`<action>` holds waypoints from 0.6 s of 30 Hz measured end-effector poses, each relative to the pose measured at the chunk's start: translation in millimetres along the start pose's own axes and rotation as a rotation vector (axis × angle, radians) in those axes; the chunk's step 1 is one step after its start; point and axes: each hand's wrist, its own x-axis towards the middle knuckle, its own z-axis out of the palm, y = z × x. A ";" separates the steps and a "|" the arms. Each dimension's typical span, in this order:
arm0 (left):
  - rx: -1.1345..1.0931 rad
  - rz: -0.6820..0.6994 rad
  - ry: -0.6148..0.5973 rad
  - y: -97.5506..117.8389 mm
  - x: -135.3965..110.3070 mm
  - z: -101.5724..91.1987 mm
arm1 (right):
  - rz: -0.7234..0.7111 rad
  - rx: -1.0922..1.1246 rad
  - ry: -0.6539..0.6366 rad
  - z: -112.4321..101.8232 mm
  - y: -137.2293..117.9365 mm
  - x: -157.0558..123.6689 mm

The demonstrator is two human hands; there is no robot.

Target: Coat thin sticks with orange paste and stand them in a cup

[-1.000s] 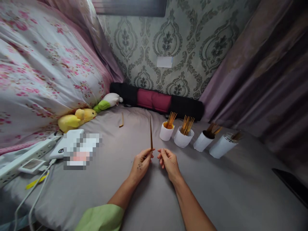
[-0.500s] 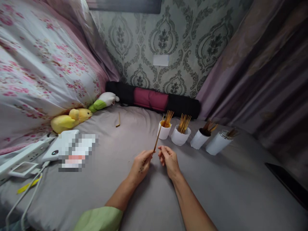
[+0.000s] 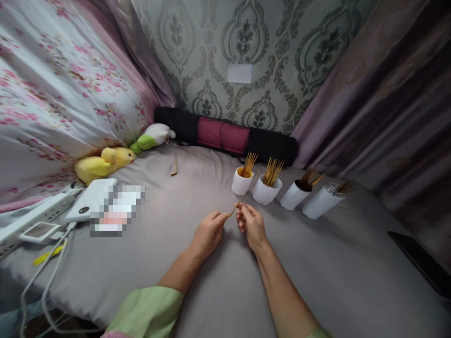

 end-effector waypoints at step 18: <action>0.248 0.043 -0.045 -0.7 -0.3 -0.3 | -0.003 0.028 0.003 2.2 -2.9 -1.3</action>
